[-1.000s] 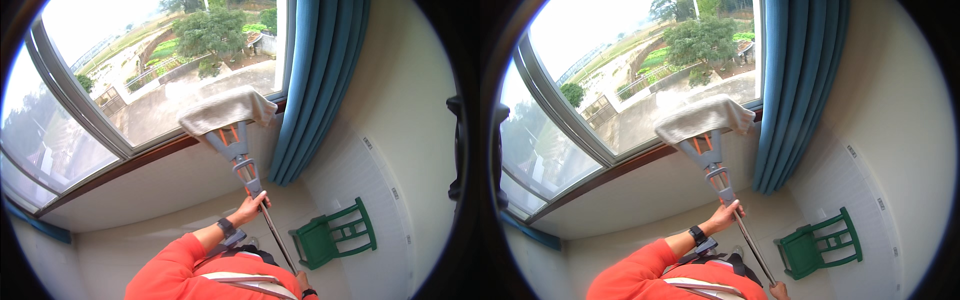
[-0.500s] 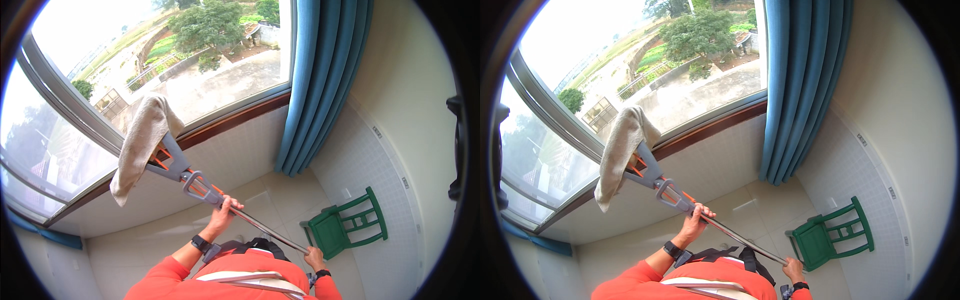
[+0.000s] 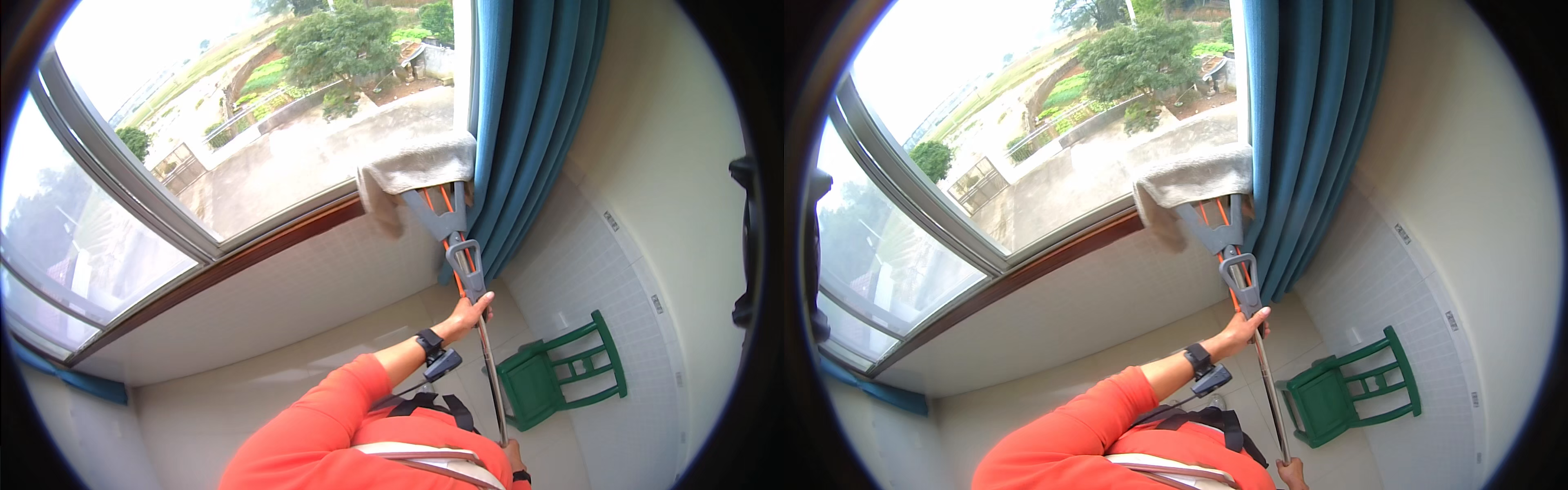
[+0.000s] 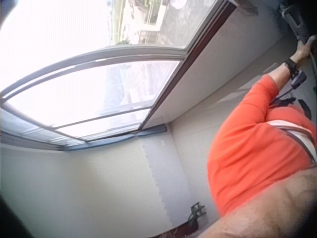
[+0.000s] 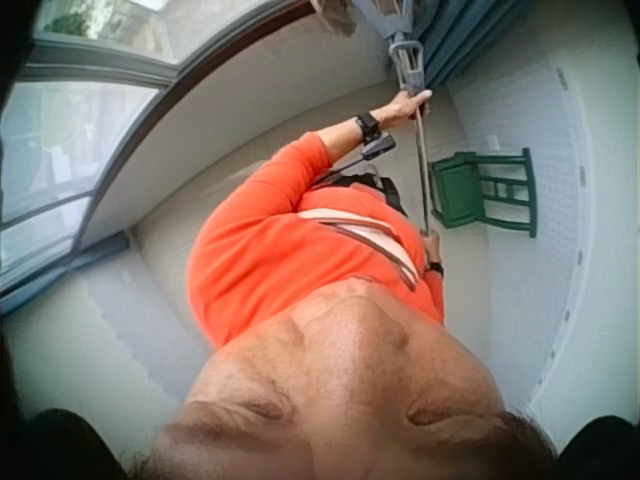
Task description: The person uses a long-handled window cleaning tool with a cloth to wipe the interior surface of a large window. They move the tool in vertical and horizontal strokes across the glass, adjusting their grip and position to reach different areas.
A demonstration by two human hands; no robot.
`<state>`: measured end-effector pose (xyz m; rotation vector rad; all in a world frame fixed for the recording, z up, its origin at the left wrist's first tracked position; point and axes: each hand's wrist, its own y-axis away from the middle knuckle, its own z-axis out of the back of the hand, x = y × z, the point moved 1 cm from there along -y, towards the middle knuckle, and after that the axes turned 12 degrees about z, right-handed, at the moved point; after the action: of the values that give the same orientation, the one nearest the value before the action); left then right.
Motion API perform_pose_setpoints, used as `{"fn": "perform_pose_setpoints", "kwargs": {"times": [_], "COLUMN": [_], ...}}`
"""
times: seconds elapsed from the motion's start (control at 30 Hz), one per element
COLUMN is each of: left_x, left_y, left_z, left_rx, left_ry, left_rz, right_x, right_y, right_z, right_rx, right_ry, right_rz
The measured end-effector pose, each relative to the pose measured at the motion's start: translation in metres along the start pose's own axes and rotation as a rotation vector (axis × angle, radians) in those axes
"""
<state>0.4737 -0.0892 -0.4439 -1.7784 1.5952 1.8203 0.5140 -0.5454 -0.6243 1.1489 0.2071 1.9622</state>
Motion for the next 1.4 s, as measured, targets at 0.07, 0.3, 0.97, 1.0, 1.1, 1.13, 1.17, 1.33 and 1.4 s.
{"fn": "perform_pose_setpoints", "kwargs": {"times": [0.07,0.3,0.97,1.0,1.1,1.13,1.17,1.33,1.4], "left_x": [0.004,-0.002,0.178,0.230,0.333,0.348,0.351,0.288,0.250], "left_y": [-0.009,0.043,0.263,0.292,0.374,0.398,0.419,0.468,0.472], "left_z": [-0.009,0.011,0.238,0.255,0.308,0.324,0.343,0.418,0.440], "left_rx": [-0.025,-0.110,-0.876,-0.936,-1.036,-1.062,-1.083,-1.095,-1.072], "left_ry": [0.067,0.073,-0.330,-0.297,-0.044,0.005,0.029,0.044,0.014], "left_rz": [-0.015,-0.050,-0.233,0.007,0.320,0.335,0.325,0.183,0.094], "right_x": [-0.003,-0.007,0.559,0.586,0.660,0.687,0.718,0.838,0.889], "right_y": [0.003,-0.016,-0.080,-0.061,-0.013,0.001,0.014,0.063,0.080], "right_z": [0.016,0.031,-0.078,-0.083,-0.124,-0.134,-0.151,-0.177,-0.179], "right_rx": [-0.029,0.000,0.766,0.888,0.959,0.935,0.908,0.866,0.819], "right_ry": [-0.033,0.062,-0.756,-0.773,-0.826,-0.852,-0.905,-1.076,-1.136], "right_rz": [0.020,0.143,0.933,1.023,1.123,1.130,1.144,1.222,1.258]}}
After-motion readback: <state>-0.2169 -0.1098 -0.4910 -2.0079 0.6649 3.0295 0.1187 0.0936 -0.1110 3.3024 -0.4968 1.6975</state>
